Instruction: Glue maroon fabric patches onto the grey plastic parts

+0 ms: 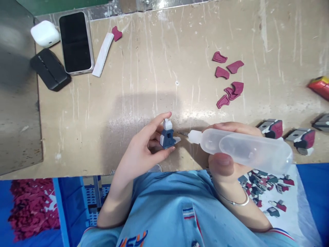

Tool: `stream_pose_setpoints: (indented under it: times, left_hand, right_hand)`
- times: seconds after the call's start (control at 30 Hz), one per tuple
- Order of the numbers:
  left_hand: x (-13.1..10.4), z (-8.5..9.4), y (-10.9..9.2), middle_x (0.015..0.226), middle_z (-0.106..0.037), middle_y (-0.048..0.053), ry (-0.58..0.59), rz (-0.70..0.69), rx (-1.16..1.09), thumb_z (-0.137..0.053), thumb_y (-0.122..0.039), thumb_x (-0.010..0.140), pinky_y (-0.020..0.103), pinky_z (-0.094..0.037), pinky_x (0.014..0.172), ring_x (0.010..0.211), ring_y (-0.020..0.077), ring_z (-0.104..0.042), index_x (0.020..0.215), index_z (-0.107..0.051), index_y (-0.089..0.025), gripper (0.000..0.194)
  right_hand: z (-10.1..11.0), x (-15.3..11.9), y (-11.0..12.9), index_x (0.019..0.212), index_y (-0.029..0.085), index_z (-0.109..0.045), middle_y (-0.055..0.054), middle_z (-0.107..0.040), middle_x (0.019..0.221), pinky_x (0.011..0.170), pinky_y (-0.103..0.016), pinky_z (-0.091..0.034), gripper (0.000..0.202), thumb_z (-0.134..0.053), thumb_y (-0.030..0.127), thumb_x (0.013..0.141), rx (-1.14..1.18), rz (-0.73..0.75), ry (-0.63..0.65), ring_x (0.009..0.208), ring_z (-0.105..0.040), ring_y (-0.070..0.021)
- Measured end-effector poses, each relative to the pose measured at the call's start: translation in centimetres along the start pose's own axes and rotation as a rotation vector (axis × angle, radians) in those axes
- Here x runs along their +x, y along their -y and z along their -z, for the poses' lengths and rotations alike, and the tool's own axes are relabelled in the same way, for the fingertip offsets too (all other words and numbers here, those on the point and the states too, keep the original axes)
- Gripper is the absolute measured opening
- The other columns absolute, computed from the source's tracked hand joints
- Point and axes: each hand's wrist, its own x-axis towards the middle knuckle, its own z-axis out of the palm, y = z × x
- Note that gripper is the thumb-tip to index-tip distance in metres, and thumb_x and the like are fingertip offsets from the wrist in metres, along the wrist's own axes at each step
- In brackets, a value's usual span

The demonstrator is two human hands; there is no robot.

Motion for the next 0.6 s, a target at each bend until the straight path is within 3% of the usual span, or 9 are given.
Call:
stream_pose_setpoints:
  times: [0.13,0.27,0.47,0.53,0.6]
  left_hand:
    - [0.0,0.1,0.0,0.113,-0.066,0.005,-0.014,0.004,0.017,-0.081,-0.02,0.086,0.024,-0.064,0.077,0.094,0.0179,-0.071,0.149,-0.06,-0.032,0.068]
    - [0.0,0.2,0.3,0.108,-0.067,0.004,-0.014,0.025,0.031,-0.081,-0.024,0.087,0.025,-0.064,0.076,0.089,0.0166,-0.071,0.15,-0.058,-0.032,0.068]
    - [0.0,0.3,0.2,0.105,-0.071,0.003,-0.019,0.069,0.022,-0.081,-0.026,0.088,0.028,-0.065,0.084,0.091,0.0168,-0.074,0.15,-0.056,-0.029,0.067]
    - [0.0,0.3,-0.1,0.108,-0.071,0.004,-0.009,0.087,0.026,-0.081,-0.026,0.09,0.03,-0.065,0.087,0.097,0.0185,-0.075,0.15,-0.056,-0.03,0.065]
    - [0.0,0.4,-0.3,0.109,-0.07,0.004,-0.007,0.088,0.043,-0.08,-0.026,0.091,0.03,-0.065,0.088,0.103,0.0197,-0.075,0.15,-0.056,-0.03,0.064]
  right_hand:
    - [0.1,0.4,-0.7,0.113,0.028,-0.072,-0.004,-0.069,0.098,0.066,-0.04,-0.058,0.048,-0.063,0.072,0.095,0.198,-0.148,-0.024,0.083,-0.071,-0.0241]
    - [1.3,2.2,-1.5,0.121,0.027,-0.069,-0.006,-0.07,0.107,0.077,-0.044,-0.062,0.051,-0.072,0.068,0.09,0.662,-0.38,0.299,0.099,-0.072,-0.0278]
    - [4.5,5.8,-3.9,0.128,0.027,-0.067,-0.004,-0.072,0.105,0.084,-0.042,-0.062,0.048,-0.074,0.059,0.093,1.475,-0.512,0.638,0.098,-0.069,-0.0239]
    - [5.4,6.7,-4.9,0.132,0.026,-0.065,-0.002,-0.072,0.101,0.079,-0.036,-0.06,0.046,-0.07,0.056,0.097,1.583,-0.545,0.617,0.088,-0.066,-0.019]
    - [6.1,7.2,-5.7,0.13,0.025,-0.067,0.002,-0.069,0.09,0.065,-0.03,-0.055,0.045,-0.064,0.059,0.101,1.434,-0.57,0.497,0.071,-0.059,-0.0143]
